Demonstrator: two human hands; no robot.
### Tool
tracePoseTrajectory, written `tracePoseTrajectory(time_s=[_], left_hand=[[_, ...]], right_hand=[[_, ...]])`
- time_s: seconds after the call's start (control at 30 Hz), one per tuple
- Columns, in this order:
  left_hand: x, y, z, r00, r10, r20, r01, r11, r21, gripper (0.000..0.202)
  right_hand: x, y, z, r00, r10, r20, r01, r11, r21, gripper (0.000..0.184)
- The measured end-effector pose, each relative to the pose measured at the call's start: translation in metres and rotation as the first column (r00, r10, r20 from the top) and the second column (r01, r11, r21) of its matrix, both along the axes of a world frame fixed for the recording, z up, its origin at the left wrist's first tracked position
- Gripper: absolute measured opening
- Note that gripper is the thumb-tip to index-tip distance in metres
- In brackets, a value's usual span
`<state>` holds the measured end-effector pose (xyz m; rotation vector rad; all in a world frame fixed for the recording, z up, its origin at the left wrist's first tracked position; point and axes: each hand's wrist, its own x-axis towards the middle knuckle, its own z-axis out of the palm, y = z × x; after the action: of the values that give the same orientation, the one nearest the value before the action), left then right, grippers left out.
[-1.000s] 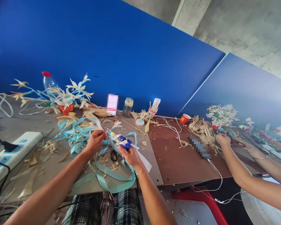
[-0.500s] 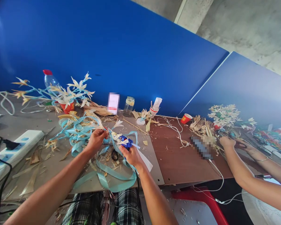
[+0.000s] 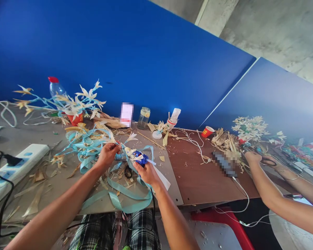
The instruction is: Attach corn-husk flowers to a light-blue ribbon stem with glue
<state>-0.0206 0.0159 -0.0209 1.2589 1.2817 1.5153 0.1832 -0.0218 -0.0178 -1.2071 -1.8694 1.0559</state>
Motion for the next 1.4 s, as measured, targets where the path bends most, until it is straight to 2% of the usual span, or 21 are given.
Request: tracePoseTrajectory(time_s=[0.17, 0.37, 0.57, 0.73, 0.87, 1.1, 1.23, 1.4], left_hand=[[0.0007, -0.0012, 0.0018, 1.000, 0.004, -0.018, -0.004, 1.000, -0.015, 0.026], [0.0003, 0.0002, 0.0007, 1.000, 0.004, 0.000, -0.004, 1.000, -0.004, 0.025], [0.0014, -0.0029, 0.0041, 1.000, 0.004, -0.027, -0.004, 1.000, -0.001, 0.027], [0.0008, -0.0032, 0.0051, 1.000, 0.008, -0.029, -0.008, 1.000, -0.002, 0.028], [0.0009, -0.0027, 0.0035, 0.999, 0.013, -0.046, -0.014, 1.000, -0.018, 0.027], [0.0008, -0.0023, 0.0033, 1.000, 0.001, -0.003, -0.001, 1.000, -0.019, 0.027], [0.0012, -0.0014, 0.0029, 0.999, -0.017, 0.040, 0.018, 1.000, -0.013, 0.024], [0.0014, -0.0013, 0.0031, 0.998, -0.008, 0.067, 0.009, 1.000, -0.011, 0.020]], right_hand=[[-0.0030, -0.0010, 0.0043, 0.997, 0.020, -0.068, -0.021, 1.000, -0.015, 0.039], [-0.0034, -0.0020, 0.0028, 1.000, 0.012, -0.003, -0.012, 1.000, -0.005, 0.040], [-0.0037, -0.0012, 0.0063, 0.999, 0.034, -0.035, -0.034, 0.999, -0.005, 0.037], [-0.0027, 0.0004, 0.0048, 0.999, 0.010, 0.032, -0.010, 1.000, -0.003, 0.039], [-0.0007, 0.0012, 0.0039, 0.998, 0.031, -0.046, -0.032, 0.999, -0.018, 0.039], [-0.0004, 0.0041, 0.0026, 0.999, -0.001, -0.040, 0.001, 1.000, -0.019, 0.040], [-0.0005, 0.0040, 0.0032, 0.996, 0.021, -0.087, -0.024, 0.999, -0.034, 0.040], [-0.0007, 0.0035, 0.0040, 0.998, 0.036, -0.047, -0.038, 0.998, -0.043, 0.041]])
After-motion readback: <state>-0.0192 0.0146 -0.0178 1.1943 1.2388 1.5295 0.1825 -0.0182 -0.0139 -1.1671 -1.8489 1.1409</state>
